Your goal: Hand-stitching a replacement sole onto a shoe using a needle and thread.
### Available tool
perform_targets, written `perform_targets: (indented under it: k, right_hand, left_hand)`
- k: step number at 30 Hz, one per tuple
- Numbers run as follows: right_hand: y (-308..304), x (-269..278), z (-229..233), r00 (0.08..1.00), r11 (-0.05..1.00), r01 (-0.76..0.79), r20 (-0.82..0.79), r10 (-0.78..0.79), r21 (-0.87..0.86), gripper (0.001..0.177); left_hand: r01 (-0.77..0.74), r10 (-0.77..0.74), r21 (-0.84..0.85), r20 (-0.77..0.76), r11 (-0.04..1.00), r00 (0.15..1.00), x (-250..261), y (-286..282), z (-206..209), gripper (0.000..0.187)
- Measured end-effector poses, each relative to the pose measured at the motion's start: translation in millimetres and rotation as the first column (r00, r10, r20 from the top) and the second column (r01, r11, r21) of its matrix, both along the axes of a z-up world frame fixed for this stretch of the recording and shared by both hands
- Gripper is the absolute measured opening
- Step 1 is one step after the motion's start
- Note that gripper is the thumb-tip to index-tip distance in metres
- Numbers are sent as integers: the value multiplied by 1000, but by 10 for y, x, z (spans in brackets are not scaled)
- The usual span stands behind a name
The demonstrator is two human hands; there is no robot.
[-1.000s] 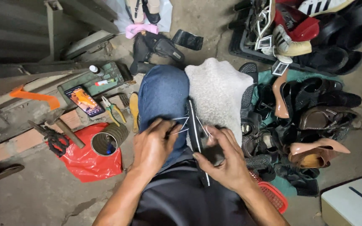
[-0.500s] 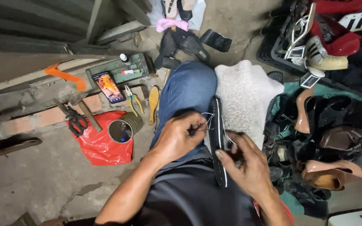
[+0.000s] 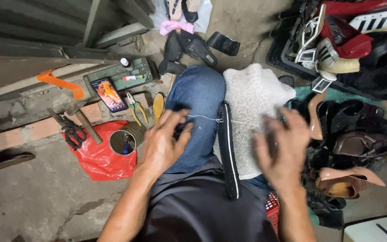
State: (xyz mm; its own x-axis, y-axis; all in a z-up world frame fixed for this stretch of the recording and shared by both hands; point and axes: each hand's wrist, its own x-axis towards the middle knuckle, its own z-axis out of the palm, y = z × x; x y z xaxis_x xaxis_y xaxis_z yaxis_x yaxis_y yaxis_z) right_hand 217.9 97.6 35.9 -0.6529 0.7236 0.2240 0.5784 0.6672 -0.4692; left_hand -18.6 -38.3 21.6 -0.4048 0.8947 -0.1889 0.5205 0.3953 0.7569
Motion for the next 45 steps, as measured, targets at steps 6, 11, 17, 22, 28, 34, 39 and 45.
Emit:
perform_targets:
  k: [6, 11, 17, 22, 28, 34, 39, 45]
  right_hand:
    - [-162, -296, 36, 989, 988, -144, 20, 145, -53, 3]
    - [-140, -106, 126, 934, 844, -192, -356, 1, -500, 18]
    - [-200, 92, -338, 716, 601, -406, -648, -259, -689, 27]
    - [-404, 183, -174, 881, 611, -245, -436, -183, -752, 23]
    - [-628, 424, -125, 891, 524, -80, -296, -343, -848, 18]
    - [-651, 478, -160, 925, 638, 22, -227, -306, -770, 13]
    - [-672, 593, -403, 891, 896, -252, 273, 362, -365, 110]
    - [-564, 261, -284, 944, 947, -308, -150, 293, -91, 97]
  left_hand:
    - [120, -127, 137, 45, 983, 991, 260, 215, 113, 37]
    - [114, -141, 196, 128, 974, 982, 274, 233, -17, 6]
    - [145, -169, 254, 77, 956, 983, 355, 221, -89, 8]
    - [242, -260, 256, 40, 936, 965, 364, 170, -202, 40]
    - [299, -309, 283, -9, 911, 951, 438, 219, -291, 44]
    - [265, -285, 311, 21, 913, 958, 414, 183, -279, 48]
    - [212, -229, 213, 57, 954, 972, 394, 92, -254, 42]
    - [131, -173, 212, 195, 969, 965, 518, 157, -171, 29]
